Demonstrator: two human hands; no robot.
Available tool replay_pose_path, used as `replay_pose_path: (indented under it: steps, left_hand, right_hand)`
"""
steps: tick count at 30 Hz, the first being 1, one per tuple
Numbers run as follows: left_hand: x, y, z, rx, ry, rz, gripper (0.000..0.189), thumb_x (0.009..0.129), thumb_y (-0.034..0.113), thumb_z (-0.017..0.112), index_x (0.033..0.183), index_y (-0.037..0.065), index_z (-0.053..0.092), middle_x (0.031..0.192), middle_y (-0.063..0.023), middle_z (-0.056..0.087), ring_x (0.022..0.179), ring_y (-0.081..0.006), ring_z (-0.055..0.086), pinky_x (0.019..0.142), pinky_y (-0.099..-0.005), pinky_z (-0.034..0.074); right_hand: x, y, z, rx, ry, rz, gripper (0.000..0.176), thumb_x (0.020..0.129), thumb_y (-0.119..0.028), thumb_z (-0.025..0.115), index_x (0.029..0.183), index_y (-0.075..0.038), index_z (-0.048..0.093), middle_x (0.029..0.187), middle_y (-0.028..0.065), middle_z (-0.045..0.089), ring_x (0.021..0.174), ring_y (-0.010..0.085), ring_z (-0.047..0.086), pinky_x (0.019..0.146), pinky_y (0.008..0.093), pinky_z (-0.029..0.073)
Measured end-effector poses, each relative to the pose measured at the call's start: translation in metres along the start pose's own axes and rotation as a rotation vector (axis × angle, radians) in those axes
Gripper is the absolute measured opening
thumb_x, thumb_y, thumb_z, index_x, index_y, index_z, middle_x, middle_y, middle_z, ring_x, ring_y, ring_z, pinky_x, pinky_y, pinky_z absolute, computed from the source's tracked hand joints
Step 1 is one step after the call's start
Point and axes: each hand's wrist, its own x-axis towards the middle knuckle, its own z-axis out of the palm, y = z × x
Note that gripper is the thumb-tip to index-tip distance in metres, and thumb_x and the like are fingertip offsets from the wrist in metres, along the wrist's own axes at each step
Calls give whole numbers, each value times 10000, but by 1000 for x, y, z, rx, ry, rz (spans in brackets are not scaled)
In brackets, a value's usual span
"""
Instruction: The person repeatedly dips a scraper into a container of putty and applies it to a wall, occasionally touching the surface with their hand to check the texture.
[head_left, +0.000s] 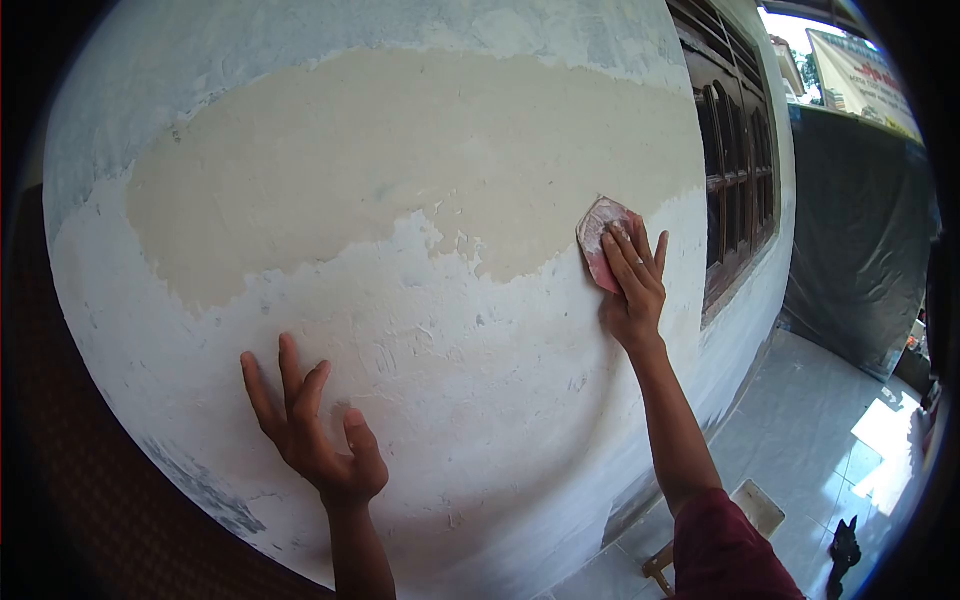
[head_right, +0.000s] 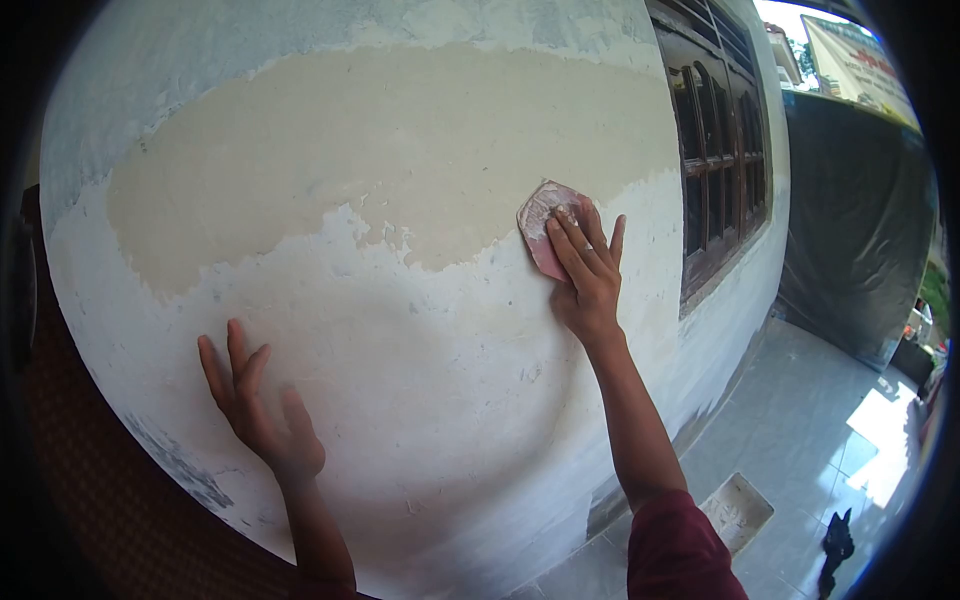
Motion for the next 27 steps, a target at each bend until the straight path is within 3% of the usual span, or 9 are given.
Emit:
replay_pose_path:
  steps: [2, 4, 5, 8, 15, 17, 24, 27]
  left_hand:
    - [0, 1, -1, 13, -2, 0, 420, 974, 295, 490, 1251, -6, 582, 1508, -295, 521, 1544, -509, 208, 1214, -611, 234]
    - [0, 1, -1, 18, -8, -3, 421, 976, 296, 490, 1252, -8, 582, 1508, -295, 521, 1544, -508, 207, 1214, -612, 233]
    - [1, 1, -2, 26, -10, -5, 423, 977, 297, 490, 1254, -9, 581, 1507, -295, 522, 1545, -508, 205, 1214, -612, 232]
    - [-1, 0, 3, -35, 30, -18, 421, 981, 300, 488, 1249, -10, 587, 1503, -296, 526, 1541, -507, 217, 1217, -611, 226]
    - [1, 2, 1, 40, 14, -5, 417, 986, 311, 486, 1230, -6, 601, 1503, -280, 534, 1531, -511, 243, 1218, -613, 221]
    - [0, 1, 2, 30, 16, -7, 419, 987, 316, 485, 1231, -3, 602, 1507, -271, 534, 1530, -509, 246, 1218, -612, 220]
    - [1, 1, 2, -2, 29, -4, 419, 991, 321, 484, 1233, 0, 601, 1515, -262, 529, 1530, -504, 251, 1213, -613, 225]
    - [-2, 2, 1, -22, 24, -1, 421, 991, 319, 486, 1243, -1, 593, 1508, -290, 522, 1533, -501, 249, 1212, -611, 229]
  right_hand:
    - [-6, 4, -2, -7, -10, 15, 682, 742, 183, 552, 1350, -92, 696, 1418, 99, 659, 1492, 335, 434, 1265, 617, 92]
    - [-13, 7, -4, -18, 2, 36, 573, 842, 164, 581, 1365, -48, 673, 1438, 153, 634, 1497, 371, 411, 1262, 606, 153]
    - [-16, 7, -4, -18, 6, 34, 573, 842, 164, 581, 1365, -48, 673, 1438, 153, 634, 1497, 371, 411, 1262, 606, 153]
    - [-14, 4, -1, 52, 146, 40, 537, 909, 173, 548, 1390, -42, 649, 1474, 155, 602, 1504, 381, 390, 1253, 599, 206]
    - [-7, -19, 6, 104, 49, 113, 680, 803, 247, 486, 1399, -39, 644, 1482, 150, 598, 1508, 383, 388, 1262, 586, 185]
    - [-16, -29, 4, 144, 56, 150, 660, 758, 218, 524, 1340, -44, 691, 1393, 160, 663, 1487, 387, 424, 1250, 617, 180]
    - [-24, -47, -12, 212, 95, 116, 562, 852, 200, 533, 1341, -33, 682, 1381, 170, 668, 1447, 406, 473, 1236, 616, 230]
    - [-17, -47, -26, 230, 147, 216, 575, 861, 218, 520, 1368, -18, 654, 1412, 186, 643, 1430, 386, 500, 1226, 541, 315]
